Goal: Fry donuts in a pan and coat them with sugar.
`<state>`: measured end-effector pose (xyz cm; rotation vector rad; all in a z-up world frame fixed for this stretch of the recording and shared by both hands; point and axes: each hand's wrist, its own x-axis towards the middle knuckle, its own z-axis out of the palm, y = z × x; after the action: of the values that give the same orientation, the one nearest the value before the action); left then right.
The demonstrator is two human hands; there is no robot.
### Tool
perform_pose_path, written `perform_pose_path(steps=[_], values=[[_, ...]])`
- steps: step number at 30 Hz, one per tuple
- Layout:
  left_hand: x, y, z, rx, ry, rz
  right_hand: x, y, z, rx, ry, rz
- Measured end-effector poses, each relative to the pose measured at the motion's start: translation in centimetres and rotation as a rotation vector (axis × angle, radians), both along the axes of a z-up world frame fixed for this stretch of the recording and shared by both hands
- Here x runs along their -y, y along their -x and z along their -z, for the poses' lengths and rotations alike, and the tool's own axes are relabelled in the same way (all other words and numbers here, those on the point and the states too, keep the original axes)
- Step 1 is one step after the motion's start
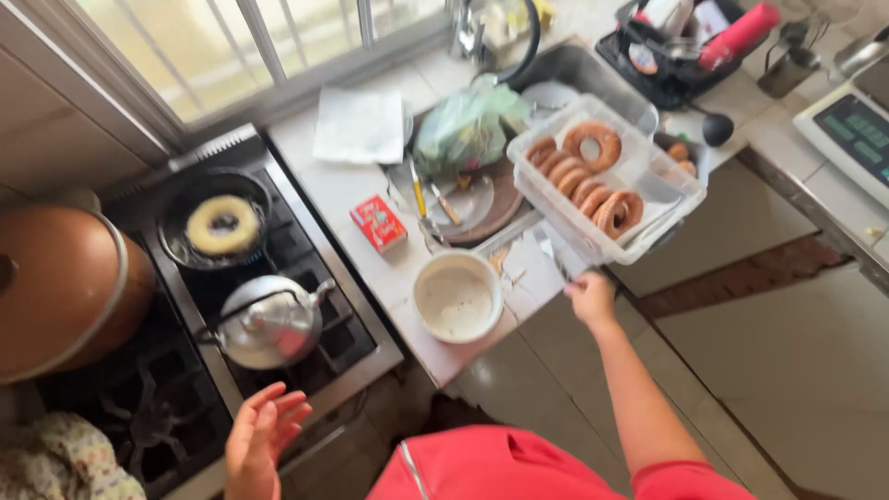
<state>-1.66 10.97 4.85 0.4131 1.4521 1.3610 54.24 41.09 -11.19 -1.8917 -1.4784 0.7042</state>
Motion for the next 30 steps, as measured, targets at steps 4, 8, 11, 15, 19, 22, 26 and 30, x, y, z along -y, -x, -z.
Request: perform_pose_path(steps=[4, 8, 11, 15, 19, 22, 26, 30], values=[[1.5, 0.0, -2.2, -0.102, 0.054, 0.035, 0.8, 4.0, -7.0, -0.629, -0.126, 0.09], [2.1, 2.6, -2.4, -0.115, 0.062, 0.063, 0.1, 14.3, -17.7, -0.693, -0.267, -0.015], [2.1, 5.6, -3.6, -0.182, 0.027, 0.076, -2.3, 22.7, -20.5, -0.863, -0.416, -0.192], [2.1, 9.8, -4.2, -0.216, -0.041, 0.055, -5.9, 34.4, -20.7, -0.907, -0.433, -0.253], [2.8, 13.0, -2.6, -0.199, -0.095, 0.036, -7.6, 45.6, -19.8, -0.754, -0.402, -0.444], [2.8, 14.2, -3.1, -0.194, -0.096, 0.047, -7.9, 52.3, -18.8, -0.548, -0.358, -0.477], [3.4, 14.7, -2.6, -0.19, -0.091, 0.058, -8.7, 58.3, -15.4, -0.383, -0.358, -0.583], [4.0, 14.8, -1.5, -0.148, -0.08, 0.059, -9.5, 61.7, -11.9, -0.175, -0.382, -0.686]])
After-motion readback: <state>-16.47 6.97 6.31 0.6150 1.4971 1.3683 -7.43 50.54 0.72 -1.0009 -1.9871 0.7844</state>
